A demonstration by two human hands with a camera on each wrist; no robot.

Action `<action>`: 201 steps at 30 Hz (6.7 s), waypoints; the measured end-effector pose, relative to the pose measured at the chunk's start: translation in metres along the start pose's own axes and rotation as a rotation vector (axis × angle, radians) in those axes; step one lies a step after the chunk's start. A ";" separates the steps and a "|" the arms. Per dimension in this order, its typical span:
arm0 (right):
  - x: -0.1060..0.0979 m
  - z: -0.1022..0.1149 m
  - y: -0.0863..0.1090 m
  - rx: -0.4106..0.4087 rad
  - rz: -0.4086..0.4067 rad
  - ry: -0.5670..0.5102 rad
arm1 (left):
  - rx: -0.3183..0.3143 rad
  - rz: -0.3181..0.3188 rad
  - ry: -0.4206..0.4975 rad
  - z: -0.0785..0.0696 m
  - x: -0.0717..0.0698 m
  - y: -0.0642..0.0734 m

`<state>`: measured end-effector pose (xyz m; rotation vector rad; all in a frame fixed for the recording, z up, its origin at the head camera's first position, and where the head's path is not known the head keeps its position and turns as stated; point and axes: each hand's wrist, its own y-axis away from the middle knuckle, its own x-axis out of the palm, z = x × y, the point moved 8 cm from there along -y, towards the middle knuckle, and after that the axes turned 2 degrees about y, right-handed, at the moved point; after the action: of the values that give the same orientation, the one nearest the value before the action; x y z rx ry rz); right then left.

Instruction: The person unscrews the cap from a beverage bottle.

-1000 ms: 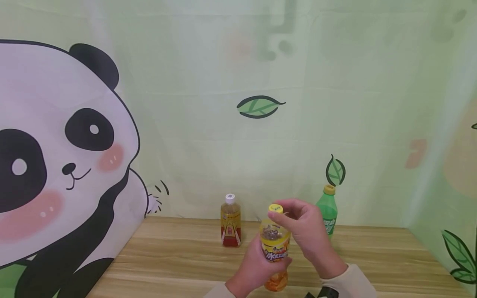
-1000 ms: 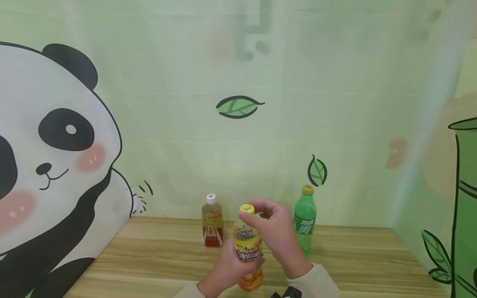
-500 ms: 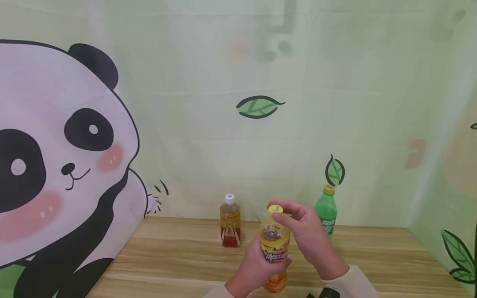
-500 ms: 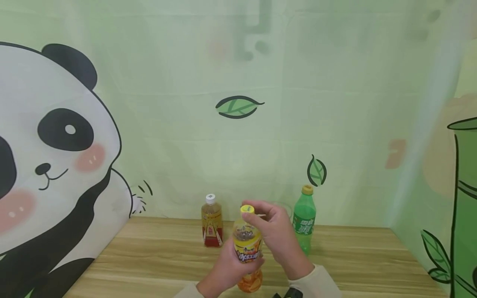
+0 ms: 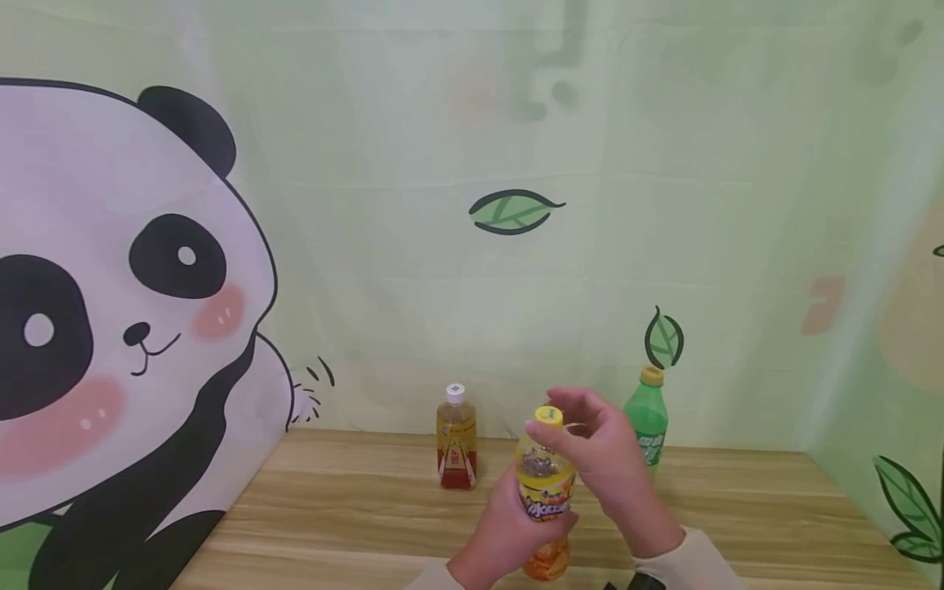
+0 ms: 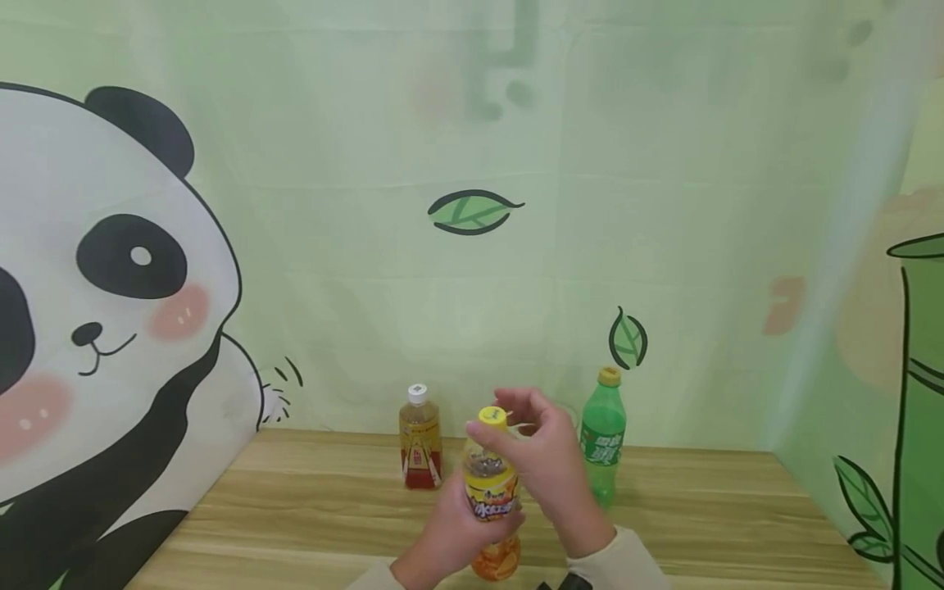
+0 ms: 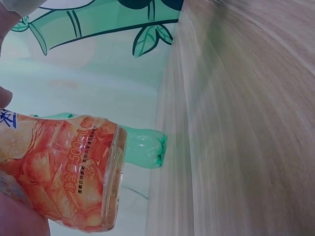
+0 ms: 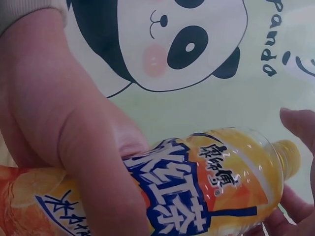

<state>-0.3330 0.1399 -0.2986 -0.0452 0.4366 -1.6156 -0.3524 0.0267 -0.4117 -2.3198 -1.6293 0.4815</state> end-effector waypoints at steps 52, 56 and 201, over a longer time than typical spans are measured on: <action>0.006 0.005 0.002 -0.083 0.032 0.048 | -0.037 0.017 0.011 0.001 0.000 -0.002; 0.003 0.004 0.001 -0.048 -0.028 0.093 | -0.018 0.013 0.004 0.001 0.000 -0.001; -0.012 0.014 -0.009 -0.272 0.017 0.139 | -0.038 0.108 0.004 0.010 0.004 0.003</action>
<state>-0.3366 0.1488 -0.2803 -0.1345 0.7603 -1.5393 -0.3532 0.0298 -0.4224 -2.4443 -1.5297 0.4717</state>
